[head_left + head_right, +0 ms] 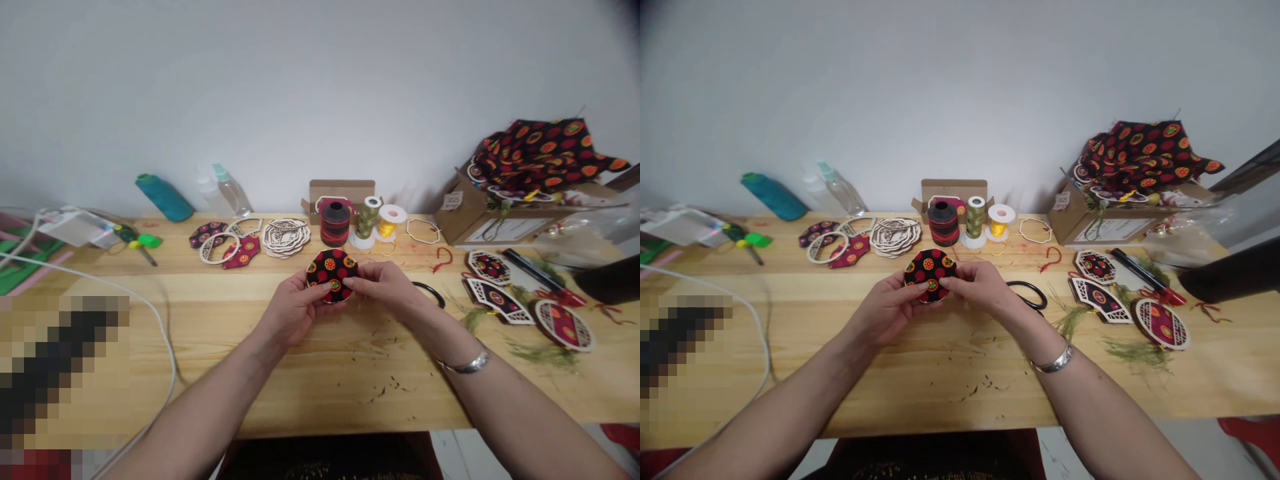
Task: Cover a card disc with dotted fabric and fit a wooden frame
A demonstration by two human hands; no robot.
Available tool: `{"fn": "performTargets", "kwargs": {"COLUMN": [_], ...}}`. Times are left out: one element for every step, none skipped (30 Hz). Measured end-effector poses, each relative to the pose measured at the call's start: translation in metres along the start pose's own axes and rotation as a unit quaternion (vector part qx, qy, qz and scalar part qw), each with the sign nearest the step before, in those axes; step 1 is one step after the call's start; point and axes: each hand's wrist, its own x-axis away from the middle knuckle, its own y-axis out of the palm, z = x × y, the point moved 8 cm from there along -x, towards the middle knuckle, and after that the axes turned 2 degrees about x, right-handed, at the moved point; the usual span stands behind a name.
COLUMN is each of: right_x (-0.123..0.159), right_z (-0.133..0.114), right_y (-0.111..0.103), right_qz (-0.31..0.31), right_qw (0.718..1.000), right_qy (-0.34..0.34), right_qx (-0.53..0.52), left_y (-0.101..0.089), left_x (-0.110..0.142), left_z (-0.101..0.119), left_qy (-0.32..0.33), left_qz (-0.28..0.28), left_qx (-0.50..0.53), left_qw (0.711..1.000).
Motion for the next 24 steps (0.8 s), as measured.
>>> {"fn": "performTargets", "kwargs": {"right_x": [0.000, 0.000, -0.001, -0.001, -0.001, -0.001, -0.001, -0.001, -0.001, 0.000, 0.000, 0.000, 0.001, 0.001, 0.001, 0.001, 0.001, 0.001, 0.001, 0.001, 0.001, 0.002, 0.002, 0.002], "right_z": [0.000, 0.000, 0.001, 0.001, 0.002, 0.002, 0.002, 0.003, 0.003, 0.003, 0.003, 0.004, 0.004, 0.004, 0.004, 0.004, 0.005, 0.005, 0.005, 0.005, 0.004, 0.004, 0.003, 0.003], "right_y": [0.000, 0.000, -0.001, -0.001, -0.001, -0.002, -0.003, -0.004, -0.004, -0.005, -0.005, -0.005, -0.005, -0.005, -0.005, -0.005, -0.005, -0.005, -0.006, -0.006, -0.006, -0.007, -0.007, -0.008], "right_qz": [0.002, 0.002, 0.001, -0.001, -0.004, -0.005, -0.006, -0.005, -0.004, -0.004, -0.005, -0.006, -0.007, -0.008, -0.009, -0.008, -0.007, -0.007, -0.005, -0.003, -0.002, 0.000, 0.001, 0.003], "right_qw": [1.000, 1.000, 1.000, 1.000, 1.000, 1.000, 1.000, 1.000, 1.000, 1.000, 1.000, 1.000, 1.000, 1.000, 1.000, 1.000, 1.000, 1.000, 1.000, 1.000, 1.000, 1.000, 1.000, 1.000], "right_qy": [-0.003, -0.006, -0.007, -0.007, -0.007, -0.007, -0.007, -0.006, -0.005, -0.002, 0.001, 0.003, 0.004, 0.005, 0.006, 0.006, 0.007, 0.009, 0.011, 0.013, 0.013, 0.013, 0.014, 0.014], "right_qx": [0.002, 0.003, 0.005, 0.007, 0.007, 0.006, 0.006, 0.006, 0.006, 0.004, 0.003, 0.001, -0.001, -0.002, -0.003, -0.003, -0.003, -0.003, -0.004, -0.005, -0.007, -0.010, -0.012, -0.012], "left_y": [0.001, 0.001, 0.001, 0.002, 0.002, 0.002, 0.002, 0.002, 0.001, -0.001, -0.003, -0.005, -0.007, -0.008, -0.009, -0.010, -0.010, -0.010, -0.010, -0.010, -0.011, -0.011, -0.013, -0.014], "left_x": [0.000, 0.001, 0.001, 0.001, 0.001, 0.001, 0.001, 0.000, 0.000, -0.001, -0.001, -0.002, -0.002, -0.002, -0.002, -0.002, -0.002, -0.002, -0.002, -0.002, -0.002, -0.002, -0.002, -0.002], "left_z": [0.000, 0.000, 0.000, 0.000, 0.000, 0.000, 0.000, 0.001, 0.001, 0.002, 0.002, 0.003, 0.003, 0.004, 0.004, 0.004, 0.005, 0.005, 0.005, 0.005, 0.005, 0.004, 0.004, 0.003], "left_qy": [-0.001, -0.002, -0.003, -0.005, -0.006, -0.008, -0.009, -0.008, -0.007, -0.005, -0.004, -0.002, 0.001, 0.005, 0.009, 0.013, 0.016, 0.016, 0.015, 0.013, 0.010, 0.006, 0.000, -0.006], "left_qz": [-0.002, -0.003, -0.003, -0.003, -0.004, -0.006, -0.008, -0.008, -0.005, 0.001, 0.011, 0.021, 0.032, 0.042, 0.049, 0.055, 0.057, 0.059, 0.059, 0.059, 0.062, 0.067, 0.074, 0.079], "left_qx": [0.000, 0.002, 0.003, 0.006, 0.009, 0.011, 0.012, 0.013, 0.013, 0.014, 0.014, 0.013, 0.013, 0.013, 0.013, 0.013, 0.014, 0.014, 0.014, 0.015, 0.018, 0.021, 0.025, 0.026], "left_qw": [1.000, 1.000, 1.000, 1.000, 1.000, 1.000, 1.000, 1.000, 1.000, 1.000, 1.000, 1.000, 0.999, 0.999, 0.999, 0.998, 0.998, 0.998, 0.998, 0.998, 0.998, 0.998, 0.997, 0.997]}}
